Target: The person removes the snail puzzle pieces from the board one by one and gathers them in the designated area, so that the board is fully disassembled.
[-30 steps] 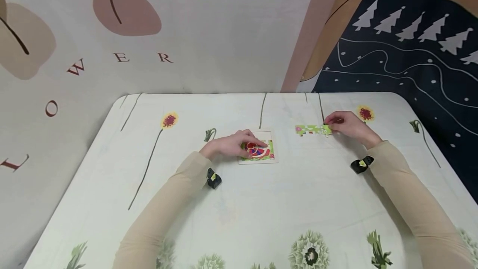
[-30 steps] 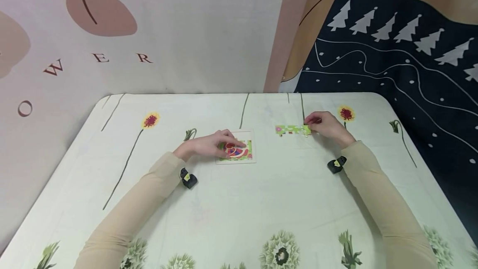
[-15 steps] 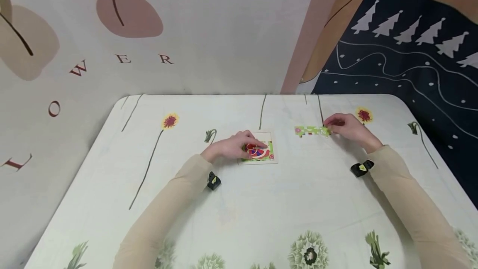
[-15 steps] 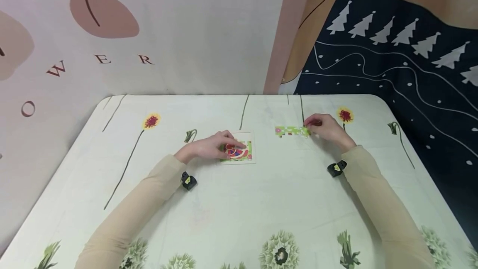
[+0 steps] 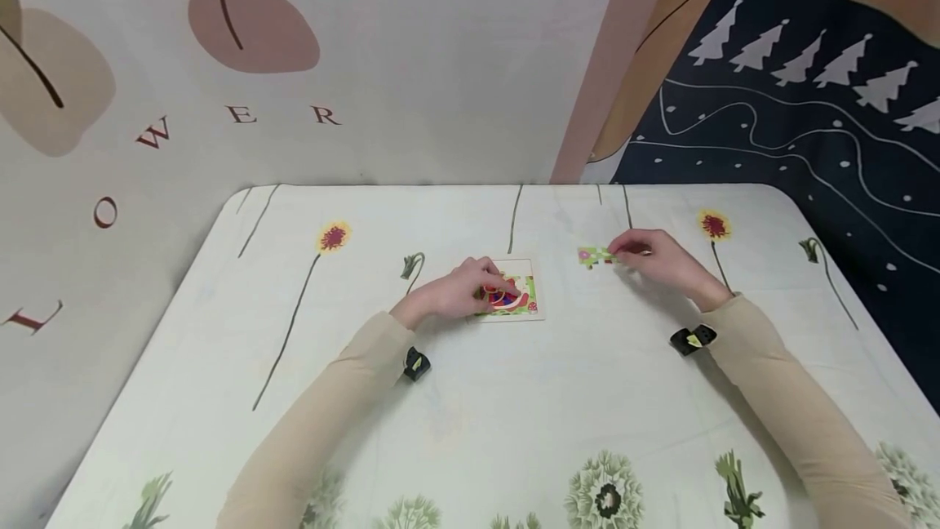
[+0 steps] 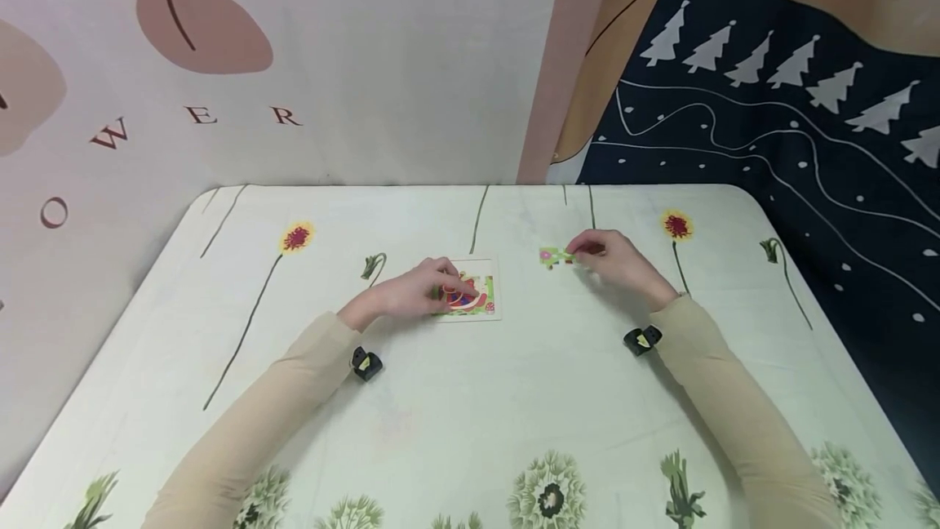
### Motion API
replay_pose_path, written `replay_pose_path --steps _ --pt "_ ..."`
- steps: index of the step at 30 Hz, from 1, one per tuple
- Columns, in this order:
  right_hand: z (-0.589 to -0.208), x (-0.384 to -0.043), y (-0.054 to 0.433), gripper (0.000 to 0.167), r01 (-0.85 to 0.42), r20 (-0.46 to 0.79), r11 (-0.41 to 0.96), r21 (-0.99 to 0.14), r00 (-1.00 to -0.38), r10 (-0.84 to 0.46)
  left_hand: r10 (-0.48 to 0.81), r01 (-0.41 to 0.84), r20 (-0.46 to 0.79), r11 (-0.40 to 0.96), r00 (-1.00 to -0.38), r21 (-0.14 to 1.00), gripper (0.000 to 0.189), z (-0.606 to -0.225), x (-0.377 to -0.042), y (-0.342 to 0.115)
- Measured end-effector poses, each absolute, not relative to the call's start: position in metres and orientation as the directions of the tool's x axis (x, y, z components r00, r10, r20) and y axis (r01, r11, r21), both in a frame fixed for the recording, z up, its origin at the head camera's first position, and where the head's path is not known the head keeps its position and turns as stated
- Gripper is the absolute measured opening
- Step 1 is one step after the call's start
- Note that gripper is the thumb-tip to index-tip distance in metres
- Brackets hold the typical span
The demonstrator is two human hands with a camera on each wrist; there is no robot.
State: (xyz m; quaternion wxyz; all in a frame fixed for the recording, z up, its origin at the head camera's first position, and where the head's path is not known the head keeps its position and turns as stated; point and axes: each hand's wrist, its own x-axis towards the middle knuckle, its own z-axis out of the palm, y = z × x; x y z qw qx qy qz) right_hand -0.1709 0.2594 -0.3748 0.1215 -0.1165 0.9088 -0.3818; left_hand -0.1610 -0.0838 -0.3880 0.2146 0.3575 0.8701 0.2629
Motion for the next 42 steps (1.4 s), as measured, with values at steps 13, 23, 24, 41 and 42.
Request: replay_pose_path --steps 13,23,24,41,42 --pt "-0.385 -0.17 0.217 0.017 -0.241 -0.076 0.613 -0.752 -0.893 -0.444 0.762 0.526 -0.16 0.566 -0.627 0.635 0.036 -0.391 -0.155 -0.086" --pt "-0.388 -0.168 0.192 0.018 -0.275 -0.116 0.582 -0.765 -0.831 -0.544 0.81 0.524 -0.165 0.504 -0.563 0.687 0.038 -0.398 -0.163 -0.09" --pt "-0.388 -0.168 0.19 0.019 -0.277 -0.117 0.579 -0.767 -0.827 -0.55 0.812 0.52 -0.17 0.502 -0.558 0.691 0.038 -0.398 -0.164 -0.09" --pt "-0.386 -0.169 0.161 0.031 -0.263 -0.197 0.631 -0.73 -0.803 -0.562 0.798 0.43 -0.242 0.521 -0.553 0.737 0.039 -0.397 -0.168 -0.091" --pt "-0.386 -0.169 0.16 0.032 -0.26 -0.202 0.637 -0.726 -0.804 -0.559 0.796 0.427 -0.244 0.523 -0.554 0.738 0.039 -0.397 -0.168 -0.091"
